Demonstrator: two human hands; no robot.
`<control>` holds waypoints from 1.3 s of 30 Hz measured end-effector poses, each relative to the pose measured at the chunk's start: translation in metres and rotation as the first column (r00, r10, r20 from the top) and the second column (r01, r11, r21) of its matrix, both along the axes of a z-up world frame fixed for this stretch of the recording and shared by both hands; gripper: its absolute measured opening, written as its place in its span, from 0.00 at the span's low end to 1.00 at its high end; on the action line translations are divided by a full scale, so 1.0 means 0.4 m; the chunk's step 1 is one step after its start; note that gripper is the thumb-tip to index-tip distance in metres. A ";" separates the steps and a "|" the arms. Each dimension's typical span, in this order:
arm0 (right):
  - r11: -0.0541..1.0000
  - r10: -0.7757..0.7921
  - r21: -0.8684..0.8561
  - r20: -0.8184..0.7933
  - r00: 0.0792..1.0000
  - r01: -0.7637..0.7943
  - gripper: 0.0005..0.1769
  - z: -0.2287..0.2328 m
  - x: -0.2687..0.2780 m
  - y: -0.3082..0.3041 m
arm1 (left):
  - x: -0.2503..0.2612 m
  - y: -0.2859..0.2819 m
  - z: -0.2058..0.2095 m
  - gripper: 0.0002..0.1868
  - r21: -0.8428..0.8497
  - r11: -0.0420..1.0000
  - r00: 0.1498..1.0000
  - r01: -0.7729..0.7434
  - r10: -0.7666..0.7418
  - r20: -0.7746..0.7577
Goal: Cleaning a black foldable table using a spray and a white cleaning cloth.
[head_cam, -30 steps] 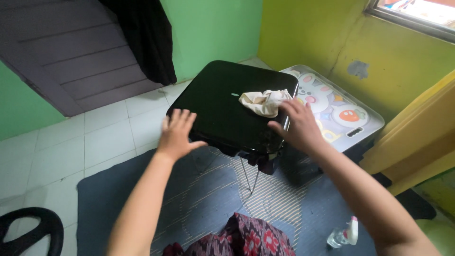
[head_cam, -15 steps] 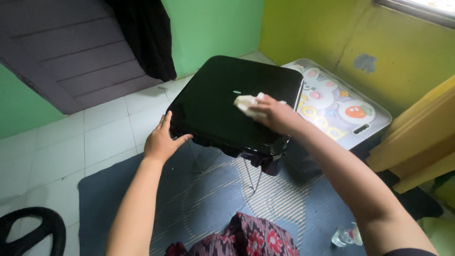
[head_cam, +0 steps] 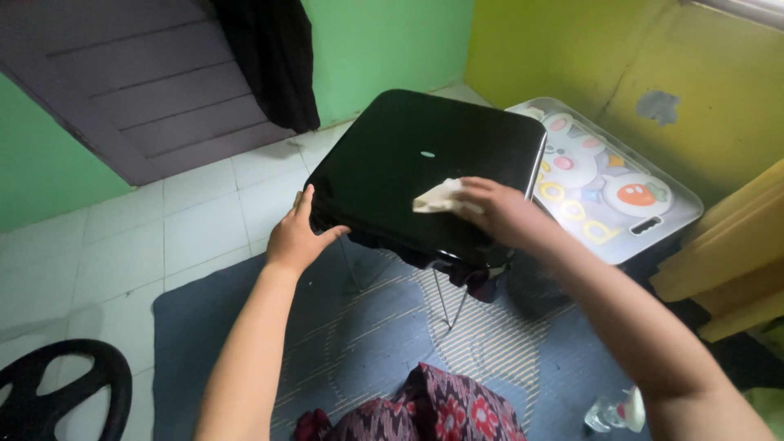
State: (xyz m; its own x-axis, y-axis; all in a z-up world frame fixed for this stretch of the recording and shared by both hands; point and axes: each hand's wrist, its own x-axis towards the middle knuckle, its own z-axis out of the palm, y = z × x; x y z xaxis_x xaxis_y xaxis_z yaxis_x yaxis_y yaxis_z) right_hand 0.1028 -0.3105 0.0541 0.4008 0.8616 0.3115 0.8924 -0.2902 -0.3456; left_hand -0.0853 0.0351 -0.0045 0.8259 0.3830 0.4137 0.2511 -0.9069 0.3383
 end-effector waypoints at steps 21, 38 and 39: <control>0.598 -0.436 0.410 -0.555 0.709 0.688 0.18 -0.690 0.005 -0.312 | 0.068 -0.305 0.142 0.35 0.276 0.860 0.832 0.429 -0.495 0.251; 0.752 -0.348 0.429 -0.387 0.854 0.501 0.35 -1.121 0.028 0.041 | 0.070 -0.066 0.098 0.18 0.151 0.958 0.949 0.244 -0.268 0.164; 0.784 -0.501 0.343 -0.141 0.854 0.517 0.28 -1.121 0.038 0.044 | 0.075 -0.037 0.100 0.16 0.119 0.985 0.975 0.127 -0.146 0.170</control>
State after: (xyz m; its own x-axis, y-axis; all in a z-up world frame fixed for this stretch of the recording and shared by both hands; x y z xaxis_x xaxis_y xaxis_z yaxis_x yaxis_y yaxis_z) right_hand 0.1178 -0.2927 -0.3945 0.7689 0.3606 0.5280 0.6327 -0.5485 -0.5466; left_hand -0.0554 0.0204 0.0353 0.7769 0.2174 0.5909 0.0671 -0.9617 0.2657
